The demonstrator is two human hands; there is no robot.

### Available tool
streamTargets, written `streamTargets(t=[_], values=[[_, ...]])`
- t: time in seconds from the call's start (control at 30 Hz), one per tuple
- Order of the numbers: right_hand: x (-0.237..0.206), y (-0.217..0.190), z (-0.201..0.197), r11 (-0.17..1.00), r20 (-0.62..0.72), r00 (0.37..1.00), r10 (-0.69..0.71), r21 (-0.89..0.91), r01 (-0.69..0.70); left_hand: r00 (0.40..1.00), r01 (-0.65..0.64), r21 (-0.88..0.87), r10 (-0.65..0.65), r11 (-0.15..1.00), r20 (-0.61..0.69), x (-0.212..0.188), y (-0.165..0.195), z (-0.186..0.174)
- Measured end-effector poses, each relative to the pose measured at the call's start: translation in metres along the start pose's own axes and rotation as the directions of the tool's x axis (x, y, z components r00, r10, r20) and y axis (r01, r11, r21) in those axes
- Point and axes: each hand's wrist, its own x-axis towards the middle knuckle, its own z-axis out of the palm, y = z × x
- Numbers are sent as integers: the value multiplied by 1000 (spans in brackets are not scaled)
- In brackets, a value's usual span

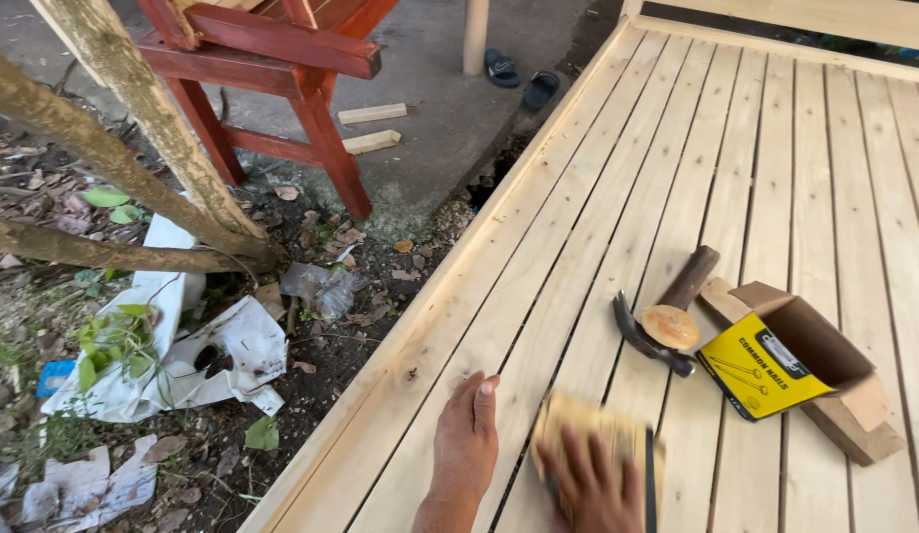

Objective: The person sands the slatted wooden surface of a large outdoor bench or bed frame by hand, rubbing sandpaper back and forth across the planks. They work over different sections of the slats, occasionally repositioning the sandpaper and switching sheets while continuing to sand the wood surface.

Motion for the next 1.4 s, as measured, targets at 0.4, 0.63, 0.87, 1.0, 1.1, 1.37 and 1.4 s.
streamTargets(t=[0.4, 0.63, 0.87, 1.0, 1.1, 1.37, 1.4], values=[[51, 70, -41, 955, 392, 907, 155, 175, -238, 986, -145, 244, 120, 959, 115, -4, 5, -3], [-87, 19, 10, 995, -280, 960, -1, -98, -28, 977, -159, 303, 105, 939, 187, -11, 16, 0], [5, 90, -35, 956, 397, 905, 156, 168, -239, 945, -312, 479, 219, 820, 241, -17, 38, -4], [-4, 94, -15, 969, 399, 912, 94, 172, -175, 957, -284, 466, 216, 838, 196, -14, 36, -6], [-74, 63, 28, 998, -437, 897, -67, -9, 70, 964, -244, 455, 166, 856, 206, -13, 31, -4], [-44, 65, 12, 995, 159, 987, -7, 103, -10, 947, -306, 478, 210, 823, 243, -19, 31, 0], [-26, 71, -1, 992, 344, 939, 19, 109, -60, 950, -291, 483, 191, 825, 247, -19, 32, -1]])
